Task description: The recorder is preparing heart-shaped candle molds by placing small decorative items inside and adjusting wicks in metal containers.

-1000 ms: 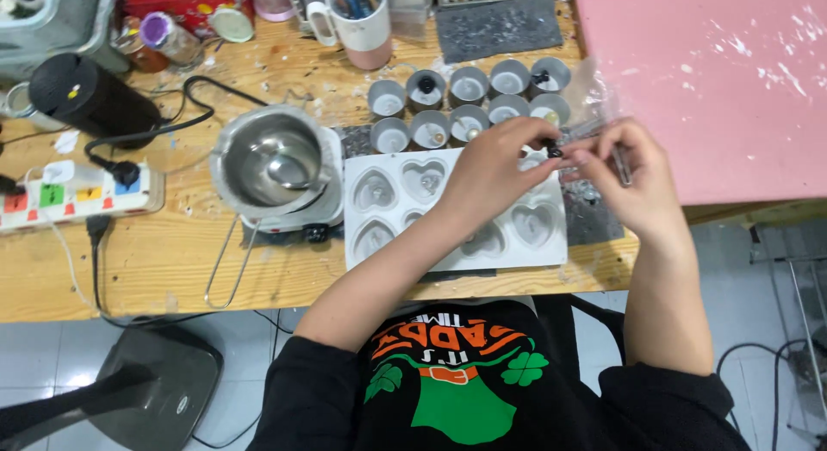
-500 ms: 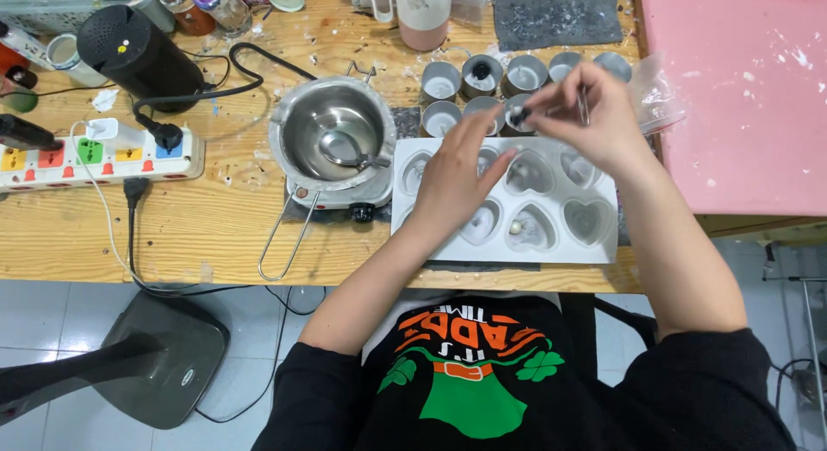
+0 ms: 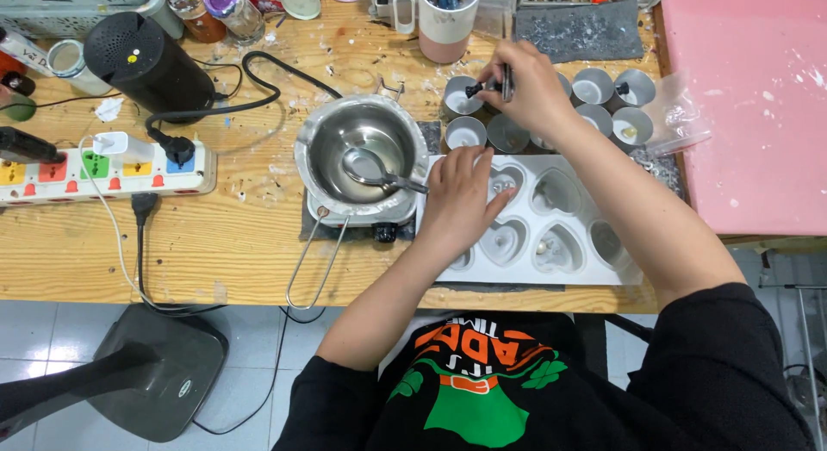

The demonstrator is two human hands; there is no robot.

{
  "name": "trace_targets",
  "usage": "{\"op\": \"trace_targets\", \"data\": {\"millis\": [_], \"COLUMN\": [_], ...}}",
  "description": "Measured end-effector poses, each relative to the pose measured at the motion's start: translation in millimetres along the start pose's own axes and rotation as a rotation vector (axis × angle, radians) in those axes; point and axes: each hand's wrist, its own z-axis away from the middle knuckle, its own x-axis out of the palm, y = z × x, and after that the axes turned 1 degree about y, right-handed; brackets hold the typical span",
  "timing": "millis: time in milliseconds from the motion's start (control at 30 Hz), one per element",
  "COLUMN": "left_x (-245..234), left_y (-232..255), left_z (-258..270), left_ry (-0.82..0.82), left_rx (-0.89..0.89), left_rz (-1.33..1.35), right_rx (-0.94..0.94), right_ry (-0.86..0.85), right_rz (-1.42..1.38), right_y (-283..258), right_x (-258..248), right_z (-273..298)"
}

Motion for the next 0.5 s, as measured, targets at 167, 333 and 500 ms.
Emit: {"op": "trace_targets", "data": {"millis": [167, 333, 500], "left_x": [-1, -1, 2], "left_y": [1, -1, -3], "left_z": [0, -1, -1], "left_ry": [-0.036, -0.067, -0.052], "left_rx": [0.008, -0.009, -0.014], "left_rz": [-0.007, 0.035, 0.043], "right_rx": [-0.003, -0.008, -0.041], "right_ry": [-0.047, -0.062, -0.065], "right_rz": [0.003, 0.083, 0.062], "right_y": [13, 18, 15], "right_x": [24, 32, 22], "right_z": [-10, -11, -6]}}
